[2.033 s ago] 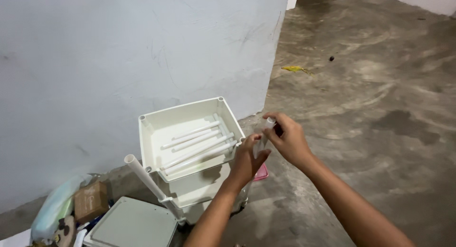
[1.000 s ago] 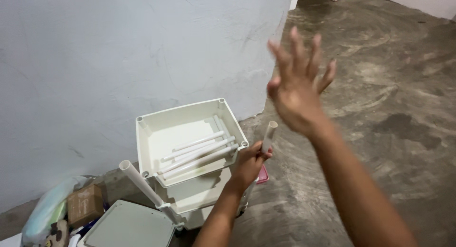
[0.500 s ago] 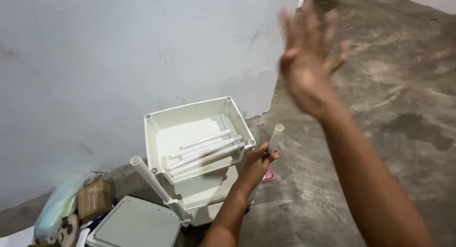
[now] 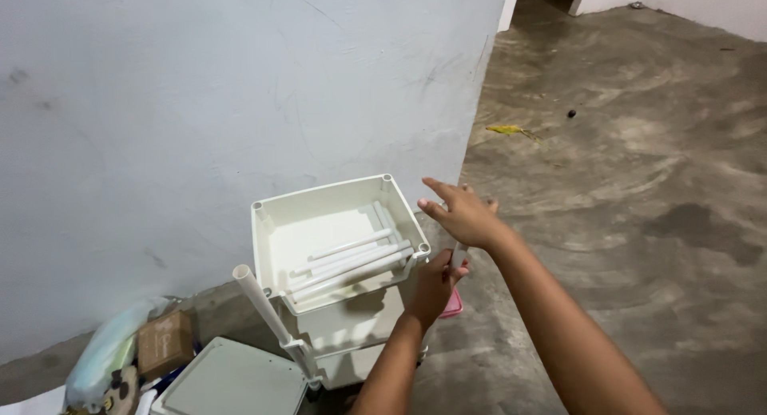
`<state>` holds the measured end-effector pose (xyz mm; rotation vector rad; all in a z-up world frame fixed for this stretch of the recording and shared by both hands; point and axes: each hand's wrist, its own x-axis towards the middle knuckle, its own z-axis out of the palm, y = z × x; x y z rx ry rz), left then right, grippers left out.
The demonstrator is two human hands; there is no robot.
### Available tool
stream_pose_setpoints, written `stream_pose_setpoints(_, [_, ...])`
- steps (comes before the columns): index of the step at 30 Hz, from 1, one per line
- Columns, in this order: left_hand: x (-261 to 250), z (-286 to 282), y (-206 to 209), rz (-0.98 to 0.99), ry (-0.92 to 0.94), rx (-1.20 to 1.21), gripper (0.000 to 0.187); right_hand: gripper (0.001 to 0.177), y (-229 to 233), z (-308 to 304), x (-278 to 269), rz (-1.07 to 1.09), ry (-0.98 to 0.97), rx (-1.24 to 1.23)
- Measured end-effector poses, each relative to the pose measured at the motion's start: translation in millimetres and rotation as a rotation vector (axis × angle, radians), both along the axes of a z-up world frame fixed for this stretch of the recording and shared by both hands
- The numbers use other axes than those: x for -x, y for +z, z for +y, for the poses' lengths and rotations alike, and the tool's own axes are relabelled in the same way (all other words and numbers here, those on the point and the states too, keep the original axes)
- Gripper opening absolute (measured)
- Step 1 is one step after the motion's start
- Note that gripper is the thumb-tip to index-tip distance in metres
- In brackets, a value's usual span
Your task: The person assembles a white plastic storage cart by inserting support rods into the drawers and stacking them. They attach the top lid and place small storage baskets on top of the finished unit.
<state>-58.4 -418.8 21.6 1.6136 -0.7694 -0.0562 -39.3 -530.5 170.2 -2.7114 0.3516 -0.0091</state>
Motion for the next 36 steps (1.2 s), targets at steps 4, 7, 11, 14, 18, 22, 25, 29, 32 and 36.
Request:
stream_pose_setpoints(4, [-6,8,-46,-0.157,0.095,-0.066,0.031,0.055,5,7,6,0.008,0.010,-0.051])
stream_pose_setpoints(7, [1,40,-100,0.504,0.197,0.038,0.038,0.048,13,7,10,0.055,-0.035,-0.009])
stream_pose_setpoints(11, [0,87,-164,0.990,0.290,0.025,0.047,0.046,16,12,14,0.068,-0.049,-0.014])
stream_pose_setpoints(14, [-15,101,-190,1.144,0.366,0.245,0.048,0.044,15,16,13,0.073,-0.035,0.022])
stream_pose_setpoints(18, [-53,107,-199,1.319,0.444,0.728,0.041,0.043,13,14,11,0.085,-0.040,0.069])
stream_pose_setpoints(22, [-87,108,-206,1.448,0.555,1.016,0.035,0.042,11,13,12,0.092,-0.044,0.095])
stream_pose_setpoints(25, [-108,106,-210,1.475,0.502,0.979,0.037,0.042,13,12,15,0.067,-0.036,0.087])
stream_pose_setpoints(29, [-117,111,-200,1.275,0.449,0.956,0.052,0.041,16,15,16,0.091,-0.028,0.088])
stream_pose_setpoints(32, [-117,109,-178,1.189,0.435,0.949,0.062,0.039,13,11,18,0.076,-0.015,0.083])
stream_pose_setpoints(36, [-119,106,-137,1.124,0.413,0.901,0.066,0.033,3,1,16,0.105,-0.017,0.141])
